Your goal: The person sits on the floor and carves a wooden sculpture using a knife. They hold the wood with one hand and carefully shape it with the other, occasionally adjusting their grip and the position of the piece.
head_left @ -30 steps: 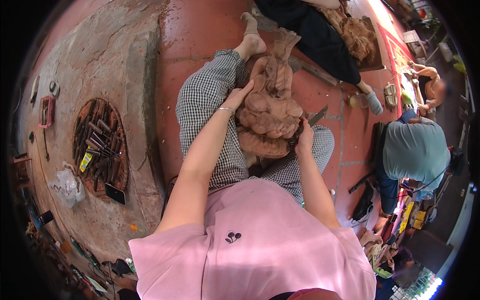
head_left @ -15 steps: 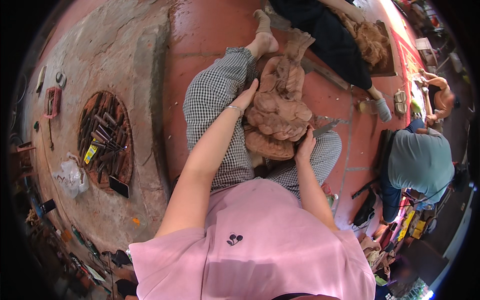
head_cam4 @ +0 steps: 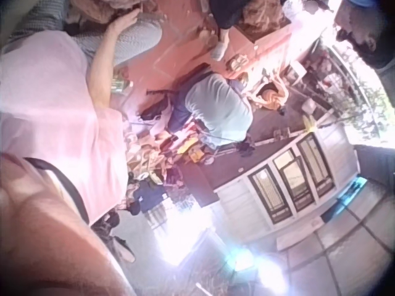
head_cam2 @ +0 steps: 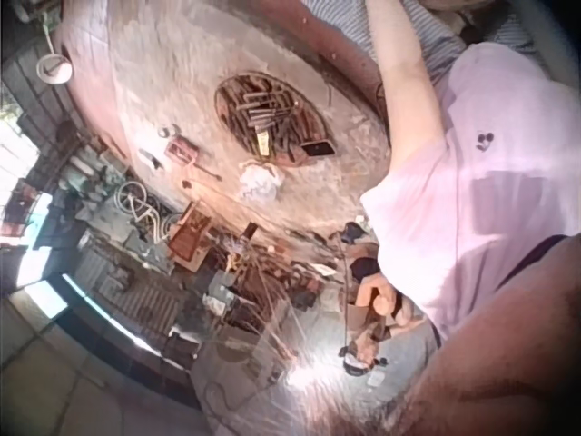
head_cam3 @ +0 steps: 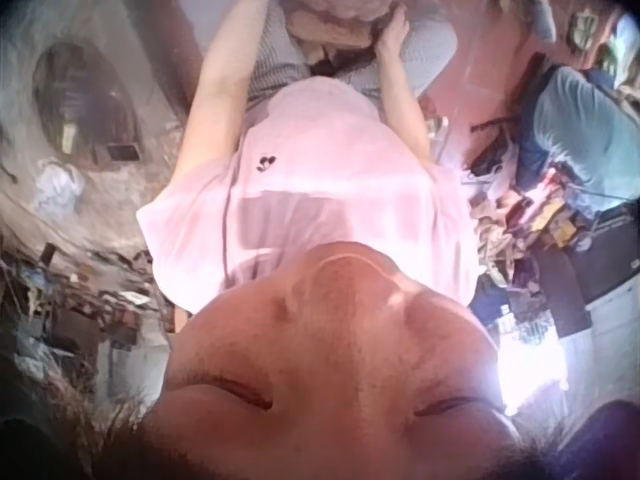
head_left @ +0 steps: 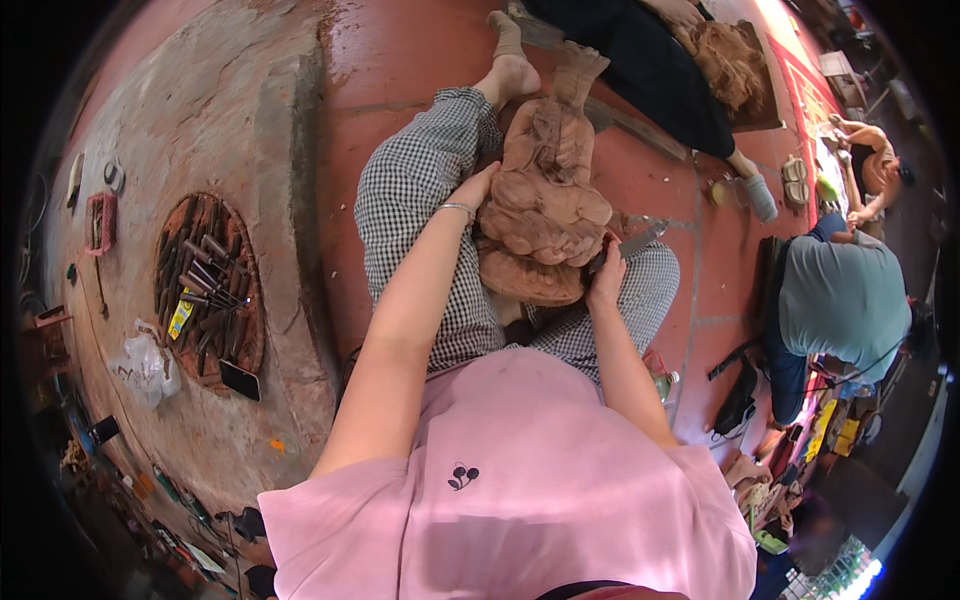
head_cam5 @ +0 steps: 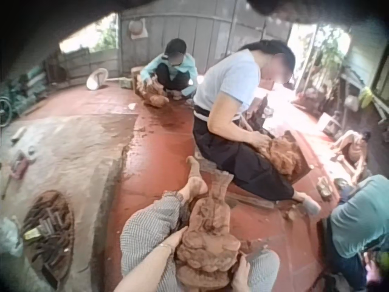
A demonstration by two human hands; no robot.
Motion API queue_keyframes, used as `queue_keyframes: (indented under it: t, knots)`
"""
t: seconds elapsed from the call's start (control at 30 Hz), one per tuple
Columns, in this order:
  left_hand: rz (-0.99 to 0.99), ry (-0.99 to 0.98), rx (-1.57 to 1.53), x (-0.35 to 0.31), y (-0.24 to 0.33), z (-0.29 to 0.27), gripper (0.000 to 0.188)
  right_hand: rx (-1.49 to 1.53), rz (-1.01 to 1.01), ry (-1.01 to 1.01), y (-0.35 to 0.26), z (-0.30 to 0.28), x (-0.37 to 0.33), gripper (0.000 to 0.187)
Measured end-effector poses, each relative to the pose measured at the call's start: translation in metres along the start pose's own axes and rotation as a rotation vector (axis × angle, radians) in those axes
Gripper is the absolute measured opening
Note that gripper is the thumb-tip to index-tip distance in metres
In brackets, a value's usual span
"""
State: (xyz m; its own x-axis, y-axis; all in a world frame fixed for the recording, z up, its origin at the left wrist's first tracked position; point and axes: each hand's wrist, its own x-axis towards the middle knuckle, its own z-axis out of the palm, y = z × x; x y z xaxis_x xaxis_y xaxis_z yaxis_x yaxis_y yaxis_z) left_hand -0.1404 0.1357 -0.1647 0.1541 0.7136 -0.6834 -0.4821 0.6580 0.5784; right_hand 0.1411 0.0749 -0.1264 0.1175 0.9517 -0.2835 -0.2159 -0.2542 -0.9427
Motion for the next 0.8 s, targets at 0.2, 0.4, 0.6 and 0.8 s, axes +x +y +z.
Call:
queue_keyframes:
  t: [0.2,0.4,0.6,0.8]
  knots:
    - [0.096,-0.017,0.083,-0.028,0.009,0.012,0.074,0.091,0.108,0.116,-0.01,0.014,-0.013,0.045]
    - [0.101,-0.001,0.183,-0.041,0.015,0.013,0.078,0.128,0.185,0.148,-0.012,0.016,-0.01,0.044]
    - [0.177,0.079,0.325,-0.048,0.013,0.01,0.083,0.205,0.272,0.097,-0.008,0.015,-0.003,0.041]
    - [0.235,0.187,0.543,-0.07,0.019,0.014,0.08,0.223,0.363,0.024,-0.003,0.017,0.002,0.038]
